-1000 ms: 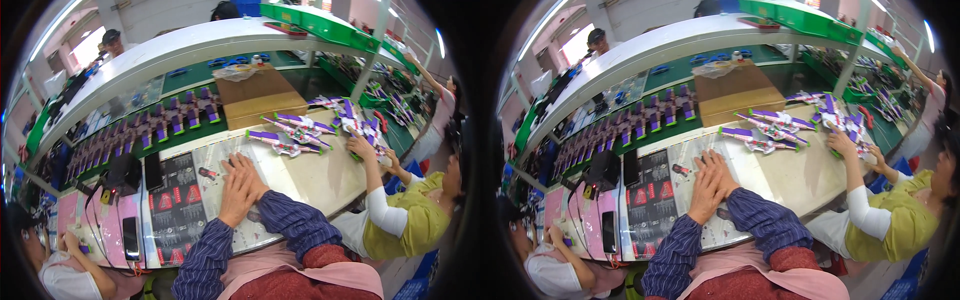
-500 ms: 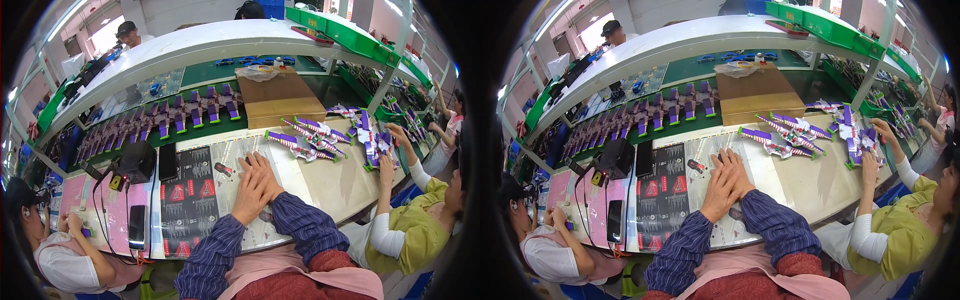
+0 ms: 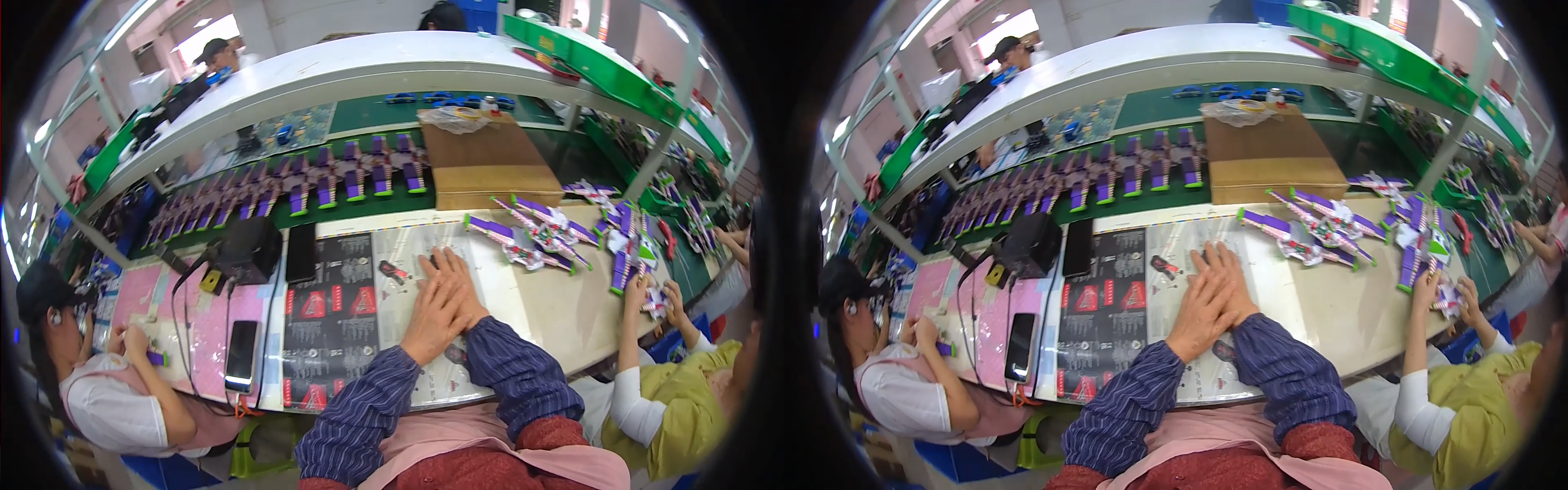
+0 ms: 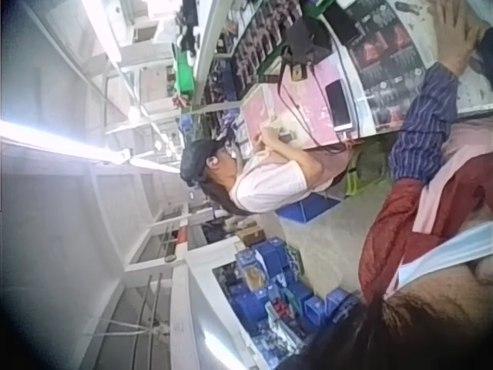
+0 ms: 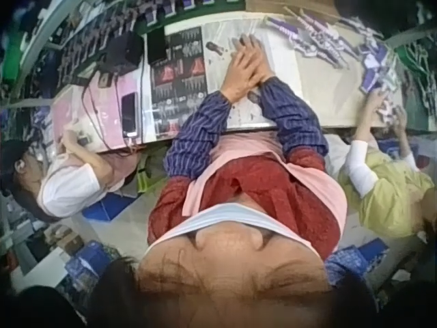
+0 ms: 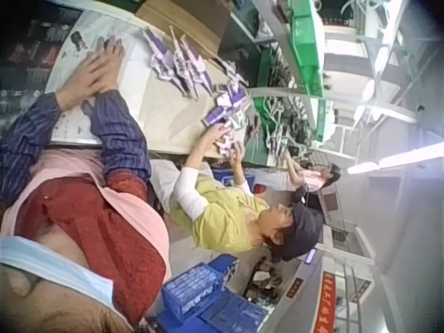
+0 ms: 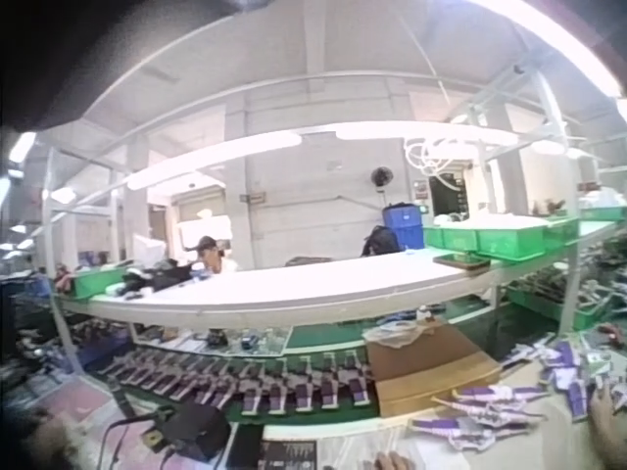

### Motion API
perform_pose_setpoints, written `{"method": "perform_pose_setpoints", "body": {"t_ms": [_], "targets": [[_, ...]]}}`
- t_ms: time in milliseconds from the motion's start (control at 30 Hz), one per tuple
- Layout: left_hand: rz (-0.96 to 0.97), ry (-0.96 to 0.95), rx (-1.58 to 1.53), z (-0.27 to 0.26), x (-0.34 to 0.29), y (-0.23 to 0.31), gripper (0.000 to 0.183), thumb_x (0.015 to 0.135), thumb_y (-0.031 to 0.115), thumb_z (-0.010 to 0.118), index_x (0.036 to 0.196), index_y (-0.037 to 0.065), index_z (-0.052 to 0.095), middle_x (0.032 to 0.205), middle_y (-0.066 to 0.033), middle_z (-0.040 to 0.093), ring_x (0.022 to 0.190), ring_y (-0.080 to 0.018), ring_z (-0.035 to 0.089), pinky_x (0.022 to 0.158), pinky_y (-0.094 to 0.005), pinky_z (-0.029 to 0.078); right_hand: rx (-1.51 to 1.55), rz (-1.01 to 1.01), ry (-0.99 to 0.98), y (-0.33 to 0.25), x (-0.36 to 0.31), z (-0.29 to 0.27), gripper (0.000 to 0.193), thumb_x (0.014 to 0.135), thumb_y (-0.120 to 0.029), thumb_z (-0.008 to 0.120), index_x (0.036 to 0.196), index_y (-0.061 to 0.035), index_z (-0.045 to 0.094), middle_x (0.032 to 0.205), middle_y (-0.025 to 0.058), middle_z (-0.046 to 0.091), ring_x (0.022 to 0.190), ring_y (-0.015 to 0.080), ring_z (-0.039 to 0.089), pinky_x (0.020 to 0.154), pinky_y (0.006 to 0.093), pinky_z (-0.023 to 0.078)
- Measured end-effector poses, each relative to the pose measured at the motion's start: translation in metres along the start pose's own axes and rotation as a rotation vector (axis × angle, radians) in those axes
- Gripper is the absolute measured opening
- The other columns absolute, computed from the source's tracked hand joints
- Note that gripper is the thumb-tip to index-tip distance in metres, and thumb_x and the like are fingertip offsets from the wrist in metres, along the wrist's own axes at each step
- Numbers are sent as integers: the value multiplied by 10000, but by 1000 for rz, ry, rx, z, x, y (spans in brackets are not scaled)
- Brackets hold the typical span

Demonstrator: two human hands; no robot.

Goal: The person assembles toy wing units by attaching plastic wing pieces onto central body components by hand and placing the assembled units on the table.

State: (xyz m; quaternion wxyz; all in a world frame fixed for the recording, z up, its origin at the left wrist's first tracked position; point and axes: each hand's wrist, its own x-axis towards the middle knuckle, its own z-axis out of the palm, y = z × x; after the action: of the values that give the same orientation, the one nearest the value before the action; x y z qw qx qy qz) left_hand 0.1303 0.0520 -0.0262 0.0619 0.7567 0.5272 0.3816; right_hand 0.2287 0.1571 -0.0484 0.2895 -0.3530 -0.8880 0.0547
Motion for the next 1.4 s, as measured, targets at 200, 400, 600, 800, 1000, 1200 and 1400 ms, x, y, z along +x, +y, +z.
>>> {"method": "perform_pose_setpoints", "body": {"t_ms": [200, 400, 600, 800, 1000, 1200, 1400], "targets": [[1, -7, -29, 1, 2, 3, 604, 1008, 341, 670, 1535, 64, 566, 1643, -174, 447, 1540, -456, 323, 1259, -563, 283, -14, -11, 7, 5, -2, -1, 545, 1034, -370, 659, 1524, -142, 585, 1610, 217, 478, 1513, 468, 379, 1235, 598, 313], [-6, -14, 11, 0, -1, 1, 629, 1013, 350, 660, 1566, 77, 537, 1659, -175, 432, 1564, -448, 290, 1275, -551, 262, -12, -13, -8, -2, 0, -5, 523, 1051, -356, 641, 1521, -131, 587, 1616, 219, 473, 1525, 464, 369, 1250, 595, 296], [-6, -22, 13, 0, -1, 1, 638, 1014, 349, 660, 1575, 75, 528, 1672, -167, 421, 1566, -448, 284, 1276, -552, 261, -24, -8, -23, -3, 0, -8, 516, 1070, -357, 612, 1534, -136, 573, 1629, 214, 458, 1531, 458, 361, 1258, 591, 287], [-4, -14, 4, 1, -1, 1, 639, 1011, 350, 662, 1573, 75, 531, 1674, -164, 420, 1569, -444, 282, 1279, -551, 258, -34, -6, -25, -2, -1, -5, 515, 1074, -361, 606, 1538, -142, 570, 1635, 212, 450, 1534, 452, 357, 1258, 590, 287], [-2, -10, 0, 0, -1, 2, 640, 1009, 347, 665, 1575, 79, 529, 1674, -163, 420, 1571, -442, 280, 1281, -552, 255, -31, -11, -12, -1, 0, -4, 519, 1063, -362, 624, 1530, -142, 578, 1623, 212, 467, 1521, 457, 374, 1251, 589, 293], [-5, -17, -11, -1, -1, 2, 639, 1009, 345, 667, 1575, 83, 529, 1678, -162, 413, 1572, -450, 275, 1278, -557, 255, -32, -31, 3, 1, -1, -2, 547, 1044, -377, 647, 1524, -124, 579, 1603, 228, 478, 1514, 471, 373, 1249, 591, 302], [15, -10, 0, 0, 0, 1, 633, 1003, 342, 668, 1562, 73, 541, 1663, -169, 426, 1562, -459, 284, 1272, -558, 264, -32, -31, 8, 1, -1, -3, 545, 1032, -369, 660, 1511, -117, 591, 1591, 229, 488, 1506, 473, 380, 1245, 593, 308]]}}
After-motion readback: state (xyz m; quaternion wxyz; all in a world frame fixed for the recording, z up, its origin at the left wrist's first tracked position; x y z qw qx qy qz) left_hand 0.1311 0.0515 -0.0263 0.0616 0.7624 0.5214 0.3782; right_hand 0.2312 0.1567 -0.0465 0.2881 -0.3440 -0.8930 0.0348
